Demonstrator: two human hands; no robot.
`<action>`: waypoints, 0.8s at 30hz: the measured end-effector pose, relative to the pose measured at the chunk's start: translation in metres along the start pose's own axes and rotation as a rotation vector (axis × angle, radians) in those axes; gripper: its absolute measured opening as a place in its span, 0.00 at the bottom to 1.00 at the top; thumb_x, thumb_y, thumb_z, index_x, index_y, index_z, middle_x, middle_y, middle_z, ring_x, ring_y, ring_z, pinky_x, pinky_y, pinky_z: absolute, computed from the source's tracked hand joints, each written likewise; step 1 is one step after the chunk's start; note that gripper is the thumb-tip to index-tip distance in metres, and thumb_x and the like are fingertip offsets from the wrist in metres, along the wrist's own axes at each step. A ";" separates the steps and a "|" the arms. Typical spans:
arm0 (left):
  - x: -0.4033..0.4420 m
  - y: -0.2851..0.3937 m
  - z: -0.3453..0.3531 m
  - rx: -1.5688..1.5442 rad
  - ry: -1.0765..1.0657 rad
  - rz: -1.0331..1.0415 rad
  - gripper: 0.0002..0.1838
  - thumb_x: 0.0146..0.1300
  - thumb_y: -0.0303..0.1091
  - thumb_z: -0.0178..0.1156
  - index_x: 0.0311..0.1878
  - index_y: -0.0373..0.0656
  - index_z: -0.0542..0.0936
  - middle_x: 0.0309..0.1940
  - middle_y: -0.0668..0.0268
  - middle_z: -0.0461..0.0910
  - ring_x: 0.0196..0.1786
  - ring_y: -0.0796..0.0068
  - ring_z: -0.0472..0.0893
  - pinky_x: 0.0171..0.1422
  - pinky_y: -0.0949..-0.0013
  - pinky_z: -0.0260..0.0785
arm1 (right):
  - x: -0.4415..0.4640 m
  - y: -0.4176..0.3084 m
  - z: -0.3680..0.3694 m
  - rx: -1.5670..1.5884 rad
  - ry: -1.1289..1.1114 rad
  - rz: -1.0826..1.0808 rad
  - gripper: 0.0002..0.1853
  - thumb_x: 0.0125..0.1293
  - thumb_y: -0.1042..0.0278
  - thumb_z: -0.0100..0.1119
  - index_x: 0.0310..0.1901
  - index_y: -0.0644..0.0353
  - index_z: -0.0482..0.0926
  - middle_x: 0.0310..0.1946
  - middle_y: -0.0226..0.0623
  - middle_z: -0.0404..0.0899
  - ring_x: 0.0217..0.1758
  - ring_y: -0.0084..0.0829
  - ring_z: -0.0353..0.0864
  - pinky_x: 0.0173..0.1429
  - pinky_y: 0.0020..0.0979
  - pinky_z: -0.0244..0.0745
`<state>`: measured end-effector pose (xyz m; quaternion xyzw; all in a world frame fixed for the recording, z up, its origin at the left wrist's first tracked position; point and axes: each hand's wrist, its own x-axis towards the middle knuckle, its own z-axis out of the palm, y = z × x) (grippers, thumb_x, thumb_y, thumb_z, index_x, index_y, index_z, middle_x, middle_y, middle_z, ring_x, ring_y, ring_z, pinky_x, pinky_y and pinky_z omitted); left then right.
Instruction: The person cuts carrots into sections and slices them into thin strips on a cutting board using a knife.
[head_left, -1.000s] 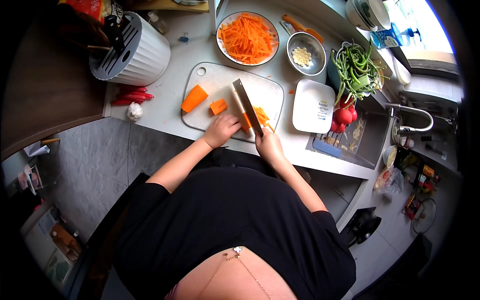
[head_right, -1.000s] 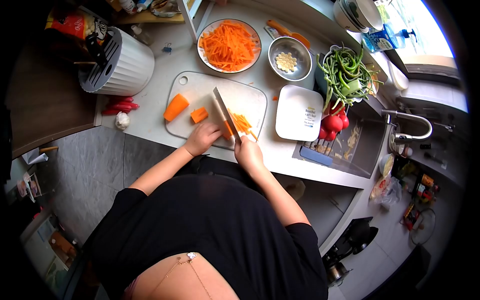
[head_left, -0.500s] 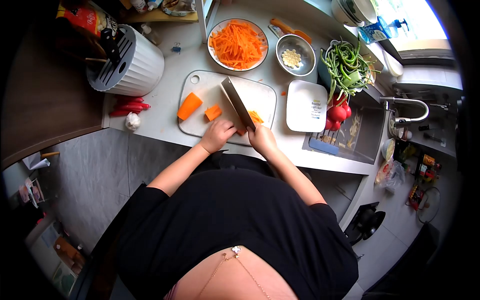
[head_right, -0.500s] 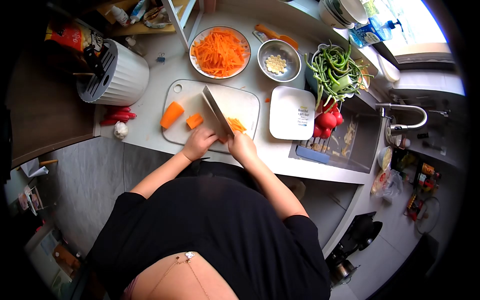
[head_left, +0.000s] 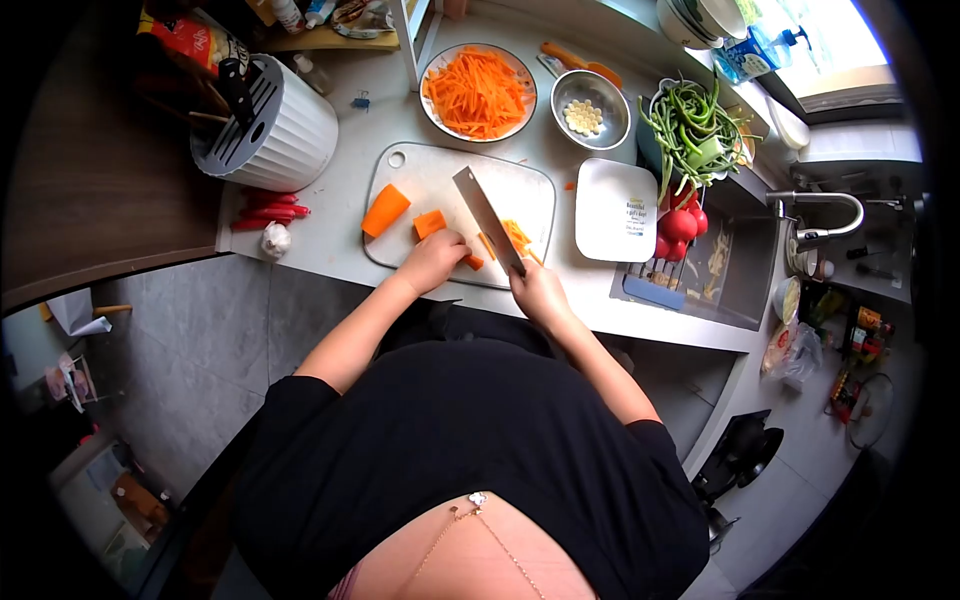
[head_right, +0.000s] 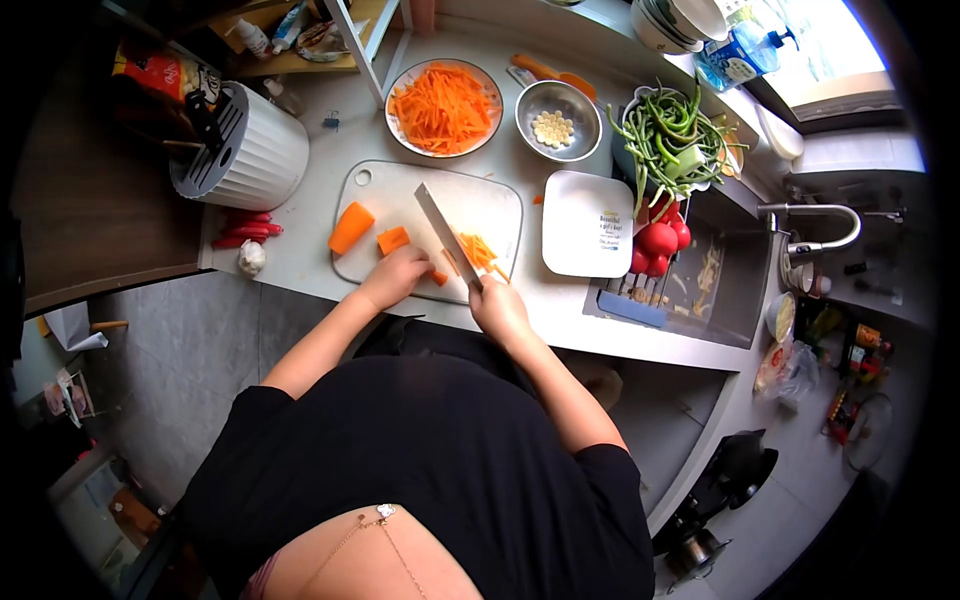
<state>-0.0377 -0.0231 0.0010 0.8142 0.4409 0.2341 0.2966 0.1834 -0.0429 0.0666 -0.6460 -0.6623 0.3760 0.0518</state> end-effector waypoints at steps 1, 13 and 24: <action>-0.002 0.002 -0.001 0.013 0.005 -0.018 0.08 0.55 0.26 0.58 0.39 0.41 0.81 0.38 0.60 0.78 0.44 0.58 0.78 0.48 0.61 0.72 | 0.000 0.001 0.006 -0.026 -0.022 -0.013 0.14 0.65 0.61 0.53 0.32 0.65 0.76 0.25 0.57 0.79 0.32 0.57 0.80 0.41 0.51 0.75; -0.028 0.020 0.025 0.074 0.155 0.087 0.14 0.58 0.26 0.54 0.48 0.41 0.80 0.49 0.62 0.76 0.53 0.61 0.76 0.55 0.64 0.72 | 0.004 0.020 0.006 -0.037 0.092 -0.007 0.14 0.64 0.60 0.53 0.35 0.65 0.78 0.24 0.57 0.79 0.30 0.56 0.80 0.39 0.52 0.74; -0.008 0.021 0.048 0.127 0.277 0.211 0.16 0.55 0.26 0.57 0.48 0.40 0.80 0.47 0.59 0.78 0.50 0.55 0.78 0.47 0.61 0.75 | -0.021 0.015 -0.007 -0.214 0.040 -0.100 0.13 0.65 0.62 0.53 0.27 0.62 0.74 0.19 0.53 0.78 0.25 0.54 0.79 0.34 0.50 0.75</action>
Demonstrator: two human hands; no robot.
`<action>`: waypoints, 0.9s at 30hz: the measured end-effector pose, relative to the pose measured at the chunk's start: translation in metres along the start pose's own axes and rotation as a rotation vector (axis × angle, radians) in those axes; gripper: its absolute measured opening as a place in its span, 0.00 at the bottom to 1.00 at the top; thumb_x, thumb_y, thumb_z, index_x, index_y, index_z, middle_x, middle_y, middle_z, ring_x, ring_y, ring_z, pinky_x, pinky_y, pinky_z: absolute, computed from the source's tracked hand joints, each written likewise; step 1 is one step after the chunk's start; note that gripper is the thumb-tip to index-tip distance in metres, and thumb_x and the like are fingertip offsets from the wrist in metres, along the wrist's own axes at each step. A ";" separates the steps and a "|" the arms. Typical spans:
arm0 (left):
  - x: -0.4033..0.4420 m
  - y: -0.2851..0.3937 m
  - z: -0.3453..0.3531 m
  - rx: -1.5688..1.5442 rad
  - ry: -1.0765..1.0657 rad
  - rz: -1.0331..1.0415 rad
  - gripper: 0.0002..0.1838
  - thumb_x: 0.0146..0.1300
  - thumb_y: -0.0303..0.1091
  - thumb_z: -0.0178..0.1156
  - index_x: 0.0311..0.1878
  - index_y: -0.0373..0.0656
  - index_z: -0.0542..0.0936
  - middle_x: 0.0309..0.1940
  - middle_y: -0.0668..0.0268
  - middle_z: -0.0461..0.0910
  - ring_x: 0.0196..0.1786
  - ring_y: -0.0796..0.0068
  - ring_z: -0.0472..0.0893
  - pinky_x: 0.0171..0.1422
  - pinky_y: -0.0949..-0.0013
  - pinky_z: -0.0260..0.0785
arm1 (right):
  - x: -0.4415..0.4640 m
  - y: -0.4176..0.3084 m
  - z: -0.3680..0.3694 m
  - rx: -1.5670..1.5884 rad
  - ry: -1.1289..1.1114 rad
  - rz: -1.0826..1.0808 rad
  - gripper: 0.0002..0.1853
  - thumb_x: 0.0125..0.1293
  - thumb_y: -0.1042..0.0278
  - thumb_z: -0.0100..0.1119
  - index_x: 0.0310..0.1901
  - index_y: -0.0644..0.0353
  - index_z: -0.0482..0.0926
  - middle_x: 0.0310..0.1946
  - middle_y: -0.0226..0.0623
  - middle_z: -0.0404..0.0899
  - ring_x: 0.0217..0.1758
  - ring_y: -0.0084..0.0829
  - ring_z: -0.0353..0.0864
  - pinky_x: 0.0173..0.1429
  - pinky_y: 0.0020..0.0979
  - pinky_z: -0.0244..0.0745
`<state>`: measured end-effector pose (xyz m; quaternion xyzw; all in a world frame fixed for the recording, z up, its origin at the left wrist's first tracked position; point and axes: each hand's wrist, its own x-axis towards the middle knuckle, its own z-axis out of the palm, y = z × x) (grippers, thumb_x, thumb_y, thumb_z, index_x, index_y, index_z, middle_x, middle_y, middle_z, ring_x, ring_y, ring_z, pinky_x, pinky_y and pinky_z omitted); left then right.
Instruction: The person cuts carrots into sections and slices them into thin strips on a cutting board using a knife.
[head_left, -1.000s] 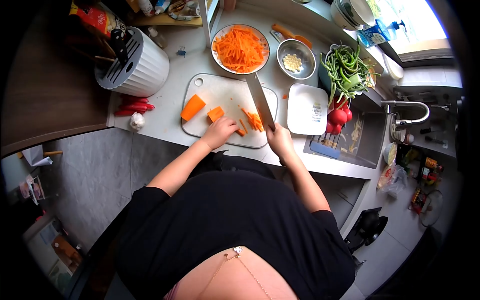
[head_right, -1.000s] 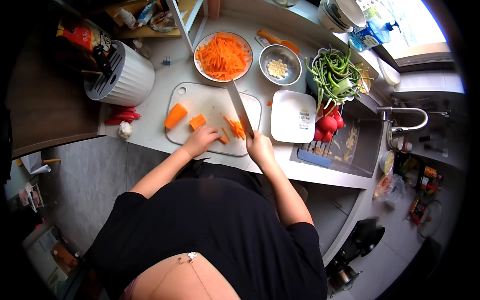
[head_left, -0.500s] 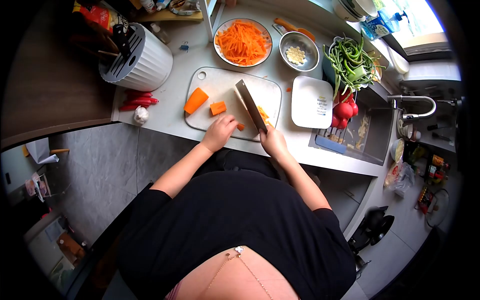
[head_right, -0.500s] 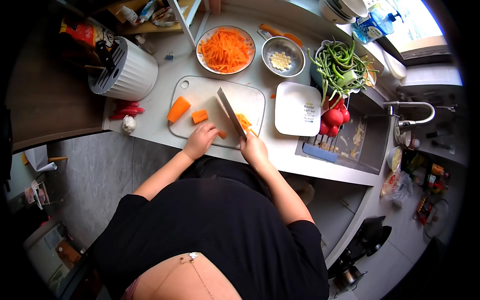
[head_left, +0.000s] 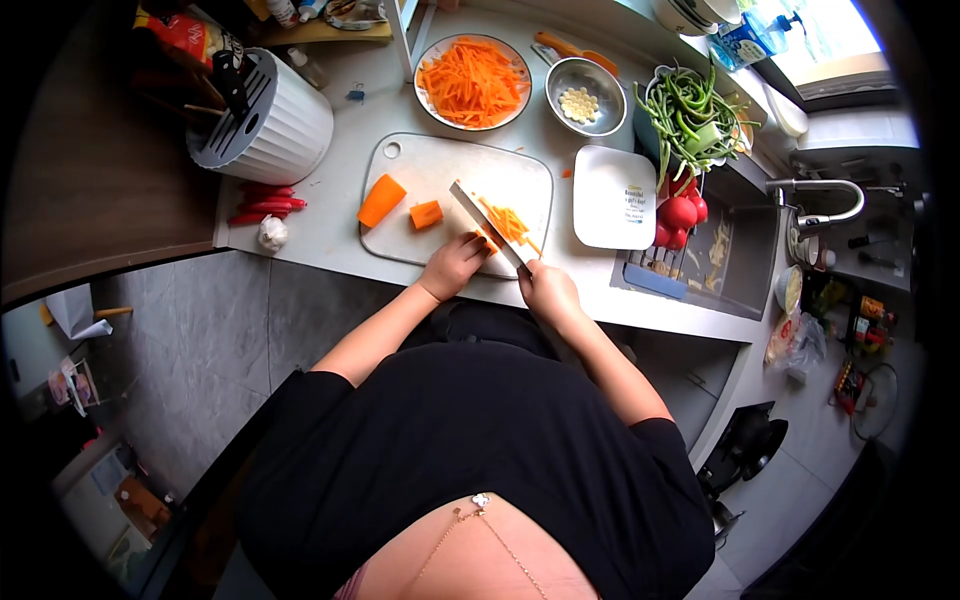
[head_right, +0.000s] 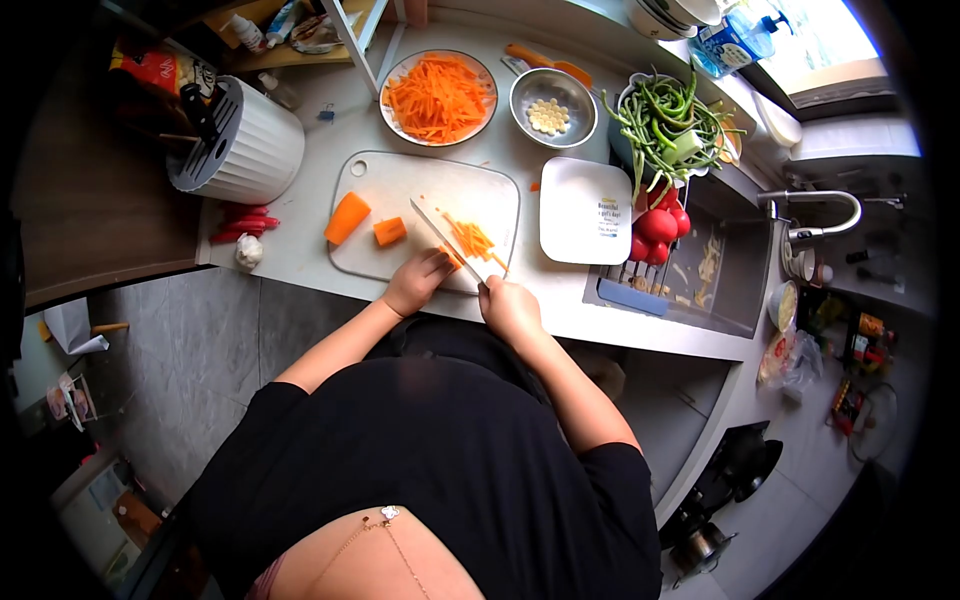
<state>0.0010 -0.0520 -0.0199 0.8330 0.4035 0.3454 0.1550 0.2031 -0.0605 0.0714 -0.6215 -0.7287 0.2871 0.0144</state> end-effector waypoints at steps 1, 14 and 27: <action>0.001 0.001 0.000 -0.007 0.004 -0.007 0.16 0.54 0.26 0.57 0.48 0.40 0.81 0.47 0.60 0.78 0.50 0.56 0.78 0.47 0.61 0.75 | -0.001 0.000 0.000 0.002 -0.003 -0.003 0.13 0.65 0.62 0.53 0.27 0.62 0.74 0.19 0.53 0.78 0.25 0.54 0.79 0.34 0.50 0.75; 0.004 -0.005 0.001 -0.028 0.017 0.011 0.16 0.53 0.26 0.56 0.46 0.40 0.81 0.46 0.61 0.78 0.49 0.58 0.78 0.48 0.63 0.75 | 0.012 0.000 0.013 -0.027 -0.089 0.030 0.12 0.64 0.63 0.51 0.29 0.63 0.75 0.22 0.54 0.79 0.28 0.54 0.80 0.36 0.51 0.75; 0.000 -0.005 0.003 -0.042 -0.015 -0.005 0.15 0.54 0.26 0.56 0.47 0.39 0.80 0.46 0.59 0.78 0.50 0.56 0.77 0.50 0.60 0.74 | 0.006 -0.012 0.003 0.009 -0.056 0.049 0.13 0.65 0.62 0.52 0.28 0.64 0.74 0.20 0.55 0.78 0.26 0.55 0.80 0.35 0.51 0.75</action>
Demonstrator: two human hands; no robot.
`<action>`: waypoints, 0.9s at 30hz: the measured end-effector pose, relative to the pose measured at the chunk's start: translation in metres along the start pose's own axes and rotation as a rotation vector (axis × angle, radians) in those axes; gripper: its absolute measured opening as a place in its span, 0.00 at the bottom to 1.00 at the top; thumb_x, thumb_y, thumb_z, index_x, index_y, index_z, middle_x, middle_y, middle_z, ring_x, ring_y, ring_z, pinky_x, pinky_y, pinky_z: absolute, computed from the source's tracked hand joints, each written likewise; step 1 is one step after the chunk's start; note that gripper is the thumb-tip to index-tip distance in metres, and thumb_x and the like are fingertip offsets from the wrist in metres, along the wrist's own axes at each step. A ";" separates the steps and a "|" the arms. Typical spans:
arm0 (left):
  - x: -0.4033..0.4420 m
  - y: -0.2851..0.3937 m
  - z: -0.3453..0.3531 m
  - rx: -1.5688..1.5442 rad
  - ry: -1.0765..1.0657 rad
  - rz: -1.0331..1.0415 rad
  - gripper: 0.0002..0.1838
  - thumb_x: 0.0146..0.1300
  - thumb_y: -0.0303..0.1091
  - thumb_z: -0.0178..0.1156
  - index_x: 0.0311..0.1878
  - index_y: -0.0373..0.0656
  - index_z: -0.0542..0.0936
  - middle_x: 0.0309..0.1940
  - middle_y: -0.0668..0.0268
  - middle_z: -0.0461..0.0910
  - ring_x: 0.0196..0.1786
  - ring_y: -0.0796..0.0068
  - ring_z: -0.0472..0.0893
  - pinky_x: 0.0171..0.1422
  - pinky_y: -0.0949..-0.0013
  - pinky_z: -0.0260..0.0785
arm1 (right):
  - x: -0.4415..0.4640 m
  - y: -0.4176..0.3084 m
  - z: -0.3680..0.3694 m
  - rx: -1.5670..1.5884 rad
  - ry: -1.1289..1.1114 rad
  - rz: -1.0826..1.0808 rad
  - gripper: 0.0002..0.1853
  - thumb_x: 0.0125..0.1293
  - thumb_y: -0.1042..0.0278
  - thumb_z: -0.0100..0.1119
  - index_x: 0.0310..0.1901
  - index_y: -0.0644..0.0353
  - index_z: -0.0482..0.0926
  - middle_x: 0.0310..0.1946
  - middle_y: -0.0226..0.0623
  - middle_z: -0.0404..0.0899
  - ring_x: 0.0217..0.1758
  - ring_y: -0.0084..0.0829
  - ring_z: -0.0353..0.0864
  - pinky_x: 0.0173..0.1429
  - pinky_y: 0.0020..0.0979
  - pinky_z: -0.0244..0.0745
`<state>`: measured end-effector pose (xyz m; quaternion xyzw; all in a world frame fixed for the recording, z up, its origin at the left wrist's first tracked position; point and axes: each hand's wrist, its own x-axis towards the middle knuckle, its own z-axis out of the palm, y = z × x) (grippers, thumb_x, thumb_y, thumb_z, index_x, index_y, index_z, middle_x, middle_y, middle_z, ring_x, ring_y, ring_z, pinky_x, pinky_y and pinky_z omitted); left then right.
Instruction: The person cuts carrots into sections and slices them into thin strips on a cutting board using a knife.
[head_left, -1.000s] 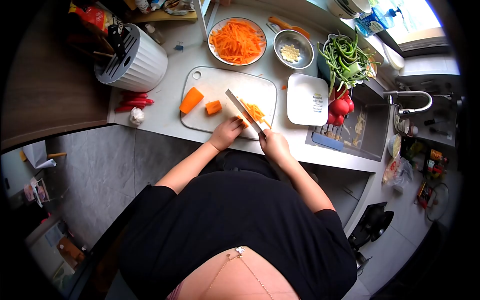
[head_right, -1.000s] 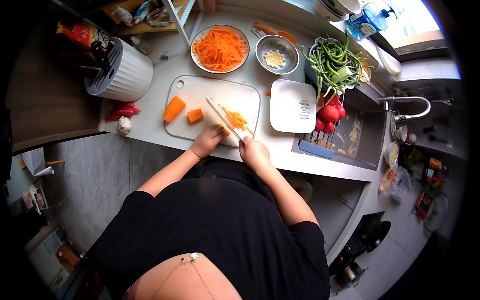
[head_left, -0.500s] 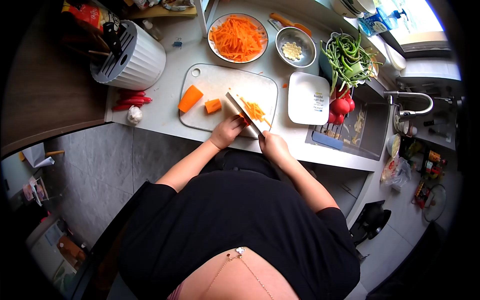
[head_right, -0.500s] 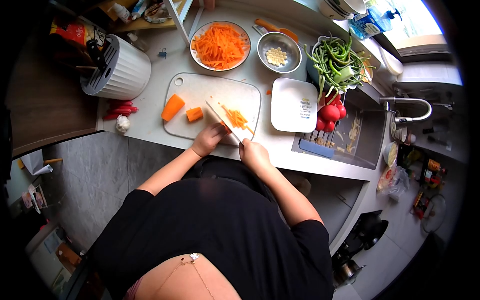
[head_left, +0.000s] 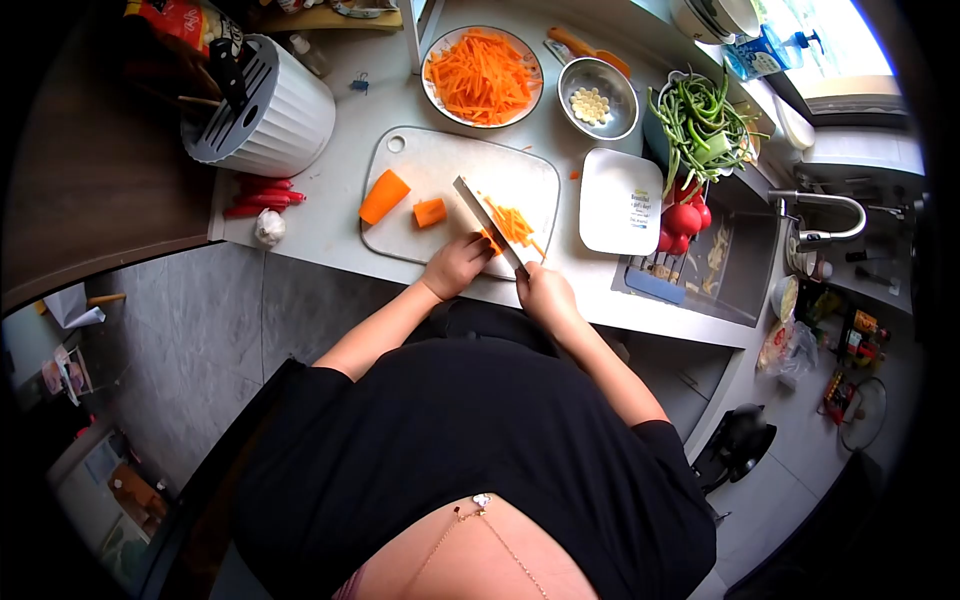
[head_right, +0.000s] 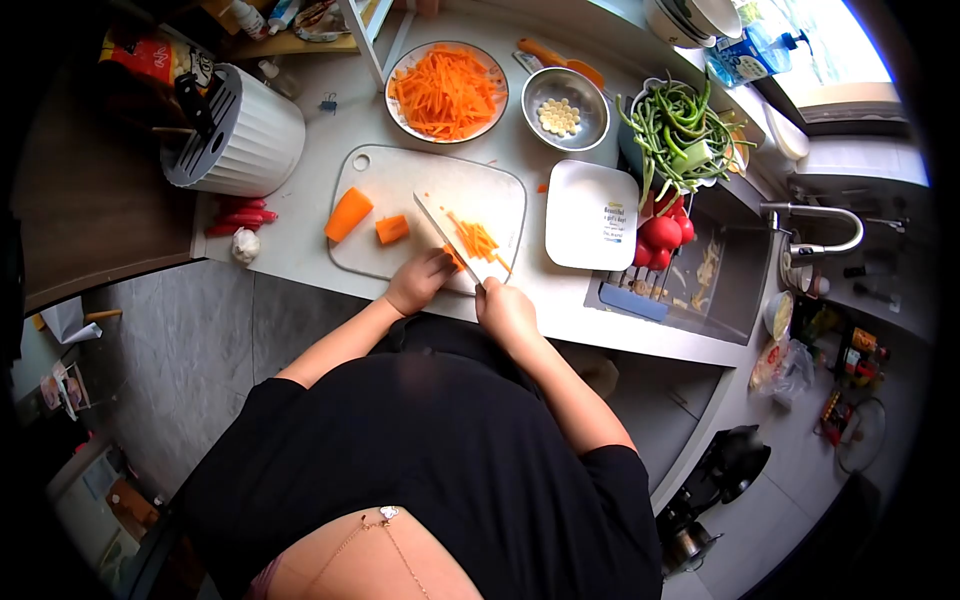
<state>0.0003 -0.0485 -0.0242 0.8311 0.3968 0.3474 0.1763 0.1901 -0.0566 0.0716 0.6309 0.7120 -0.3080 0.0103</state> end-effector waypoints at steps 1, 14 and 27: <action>0.003 0.002 -0.004 -0.006 0.009 0.004 0.15 0.54 0.26 0.56 0.47 0.39 0.80 0.46 0.59 0.78 0.50 0.56 0.77 0.50 0.61 0.74 | 0.000 0.000 0.001 -0.007 0.003 0.001 0.13 0.65 0.62 0.52 0.28 0.64 0.74 0.20 0.55 0.78 0.26 0.55 0.80 0.35 0.51 0.75; 0.001 0.001 -0.004 0.060 0.014 0.030 0.13 0.55 0.29 0.55 0.44 0.38 0.81 0.45 0.62 0.79 0.49 0.61 0.78 0.46 0.64 0.76 | 0.003 -0.002 0.000 -0.003 -0.005 -0.009 0.13 0.65 0.62 0.52 0.30 0.63 0.74 0.22 0.54 0.79 0.27 0.55 0.80 0.34 0.51 0.74; 0.002 0.001 -0.002 -0.064 0.020 -0.024 0.17 0.55 0.27 0.55 0.49 0.40 0.80 0.49 0.59 0.79 0.50 0.57 0.79 0.49 0.61 0.74 | 0.013 -0.015 0.017 -0.051 -0.050 0.048 0.11 0.65 0.65 0.50 0.31 0.65 0.73 0.24 0.55 0.80 0.30 0.54 0.81 0.37 0.51 0.75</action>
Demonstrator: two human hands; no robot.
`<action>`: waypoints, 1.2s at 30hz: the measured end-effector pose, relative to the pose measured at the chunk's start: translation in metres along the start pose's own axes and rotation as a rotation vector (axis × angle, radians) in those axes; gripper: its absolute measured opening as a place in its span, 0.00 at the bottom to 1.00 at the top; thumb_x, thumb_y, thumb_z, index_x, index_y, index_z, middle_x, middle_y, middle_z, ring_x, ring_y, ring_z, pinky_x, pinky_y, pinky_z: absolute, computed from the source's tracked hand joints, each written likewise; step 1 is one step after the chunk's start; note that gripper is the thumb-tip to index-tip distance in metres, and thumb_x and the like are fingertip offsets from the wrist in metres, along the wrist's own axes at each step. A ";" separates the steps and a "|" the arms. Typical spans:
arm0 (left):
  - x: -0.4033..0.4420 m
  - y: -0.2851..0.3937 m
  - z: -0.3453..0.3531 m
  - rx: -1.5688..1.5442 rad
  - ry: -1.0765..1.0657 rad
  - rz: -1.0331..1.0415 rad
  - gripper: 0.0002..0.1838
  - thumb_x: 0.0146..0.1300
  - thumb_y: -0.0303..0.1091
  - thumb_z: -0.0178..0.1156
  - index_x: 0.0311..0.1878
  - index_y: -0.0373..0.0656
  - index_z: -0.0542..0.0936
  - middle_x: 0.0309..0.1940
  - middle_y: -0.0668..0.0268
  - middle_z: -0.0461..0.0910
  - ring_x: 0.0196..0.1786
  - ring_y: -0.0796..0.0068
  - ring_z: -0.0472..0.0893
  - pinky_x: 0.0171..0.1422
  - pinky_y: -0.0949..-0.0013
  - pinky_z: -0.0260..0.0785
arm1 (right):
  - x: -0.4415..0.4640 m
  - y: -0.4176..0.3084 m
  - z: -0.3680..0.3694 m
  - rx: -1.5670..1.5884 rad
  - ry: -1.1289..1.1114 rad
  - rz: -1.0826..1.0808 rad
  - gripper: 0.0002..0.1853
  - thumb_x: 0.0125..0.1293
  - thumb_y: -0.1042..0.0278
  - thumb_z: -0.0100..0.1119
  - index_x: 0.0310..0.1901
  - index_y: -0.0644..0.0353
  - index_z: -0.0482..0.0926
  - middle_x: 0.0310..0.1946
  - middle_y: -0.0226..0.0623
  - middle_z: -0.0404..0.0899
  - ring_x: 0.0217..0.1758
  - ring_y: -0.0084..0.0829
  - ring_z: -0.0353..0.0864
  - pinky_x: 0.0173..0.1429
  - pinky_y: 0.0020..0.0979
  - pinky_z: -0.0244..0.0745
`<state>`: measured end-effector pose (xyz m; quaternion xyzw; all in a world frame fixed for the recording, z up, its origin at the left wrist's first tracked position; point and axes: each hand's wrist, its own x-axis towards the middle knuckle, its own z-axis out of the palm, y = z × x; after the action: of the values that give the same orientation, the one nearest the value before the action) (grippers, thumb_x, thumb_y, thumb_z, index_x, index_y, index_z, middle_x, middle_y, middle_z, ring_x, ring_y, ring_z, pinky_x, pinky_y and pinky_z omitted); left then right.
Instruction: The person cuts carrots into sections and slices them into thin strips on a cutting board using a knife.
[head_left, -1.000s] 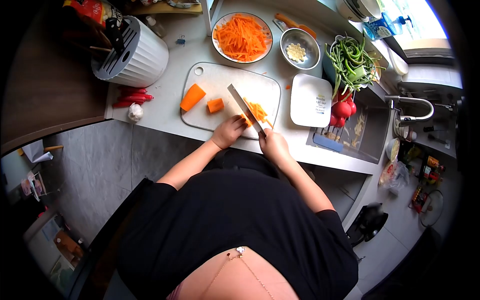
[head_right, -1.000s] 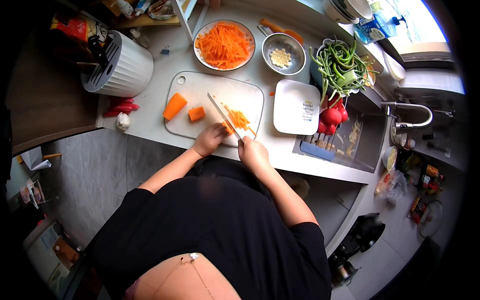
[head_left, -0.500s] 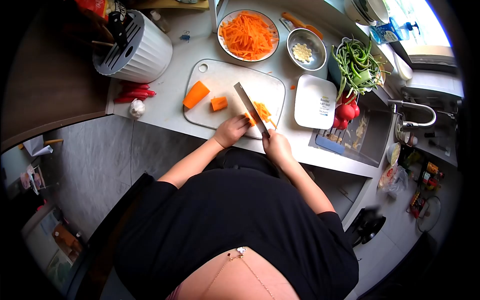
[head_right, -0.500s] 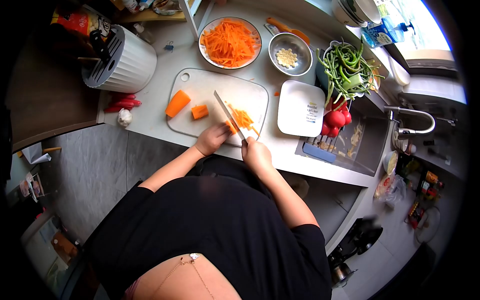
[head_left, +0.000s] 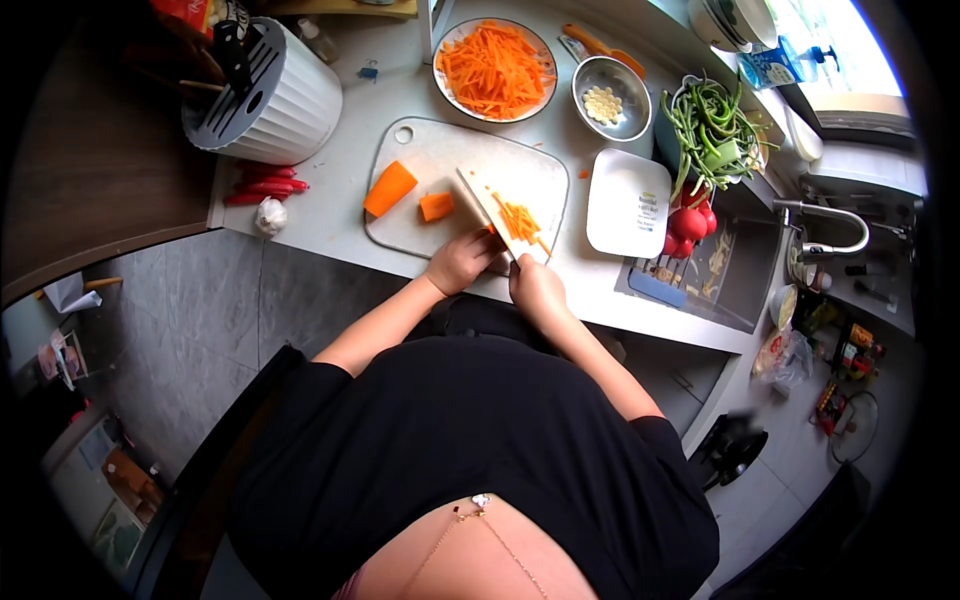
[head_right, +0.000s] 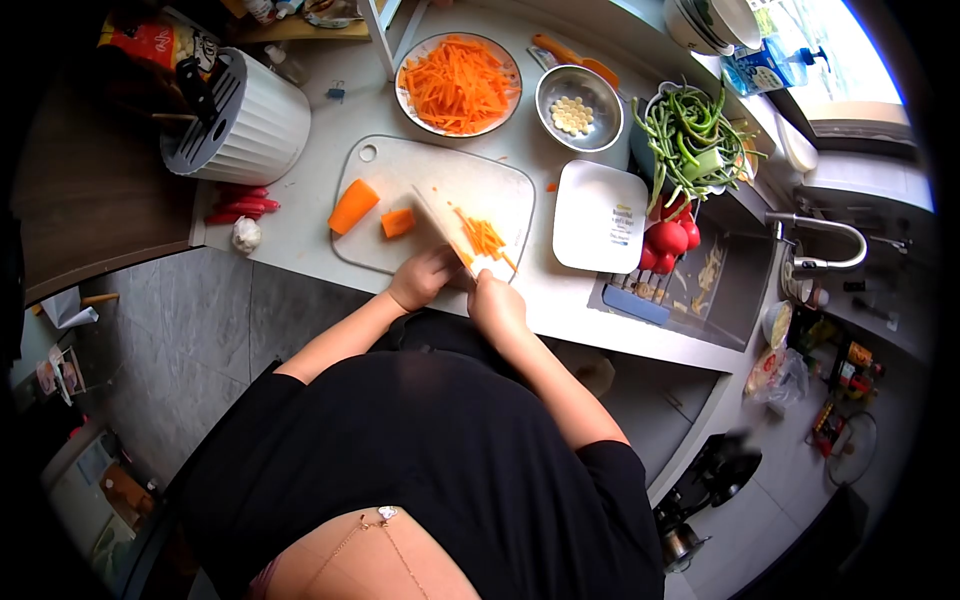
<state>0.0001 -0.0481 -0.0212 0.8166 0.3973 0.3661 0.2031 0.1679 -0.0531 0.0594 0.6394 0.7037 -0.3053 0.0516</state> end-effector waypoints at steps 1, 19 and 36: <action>0.001 0.000 0.001 -0.005 0.010 0.006 0.16 0.55 0.27 0.56 0.49 0.40 0.80 0.49 0.59 0.79 0.50 0.57 0.78 0.49 0.61 0.74 | 0.005 0.000 0.001 0.001 0.010 -0.001 0.11 0.65 0.65 0.50 0.31 0.65 0.73 0.24 0.55 0.80 0.30 0.53 0.81 0.37 0.51 0.75; -0.005 -0.001 0.003 0.115 0.000 -0.005 0.16 0.57 0.30 0.56 0.49 0.39 0.79 0.47 0.60 0.78 0.50 0.58 0.77 0.49 0.62 0.75 | -0.007 0.000 -0.010 0.043 0.034 -0.017 0.12 0.65 0.63 0.51 0.30 0.64 0.74 0.23 0.54 0.79 0.29 0.54 0.80 0.37 0.50 0.75; -0.004 -0.005 0.008 0.118 0.093 0.065 0.12 0.56 0.29 0.59 0.44 0.37 0.80 0.46 0.58 0.78 0.48 0.58 0.78 0.49 0.63 0.75 | 0.036 -0.007 0.004 0.105 0.067 -0.011 0.15 0.65 0.62 0.52 0.36 0.68 0.79 0.29 0.58 0.80 0.35 0.56 0.80 0.43 0.50 0.75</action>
<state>0.0019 -0.0487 -0.0314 0.8218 0.4006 0.3858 0.1241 0.1542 -0.0236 0.0422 0.6472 0.6915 -0.3207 -0.0071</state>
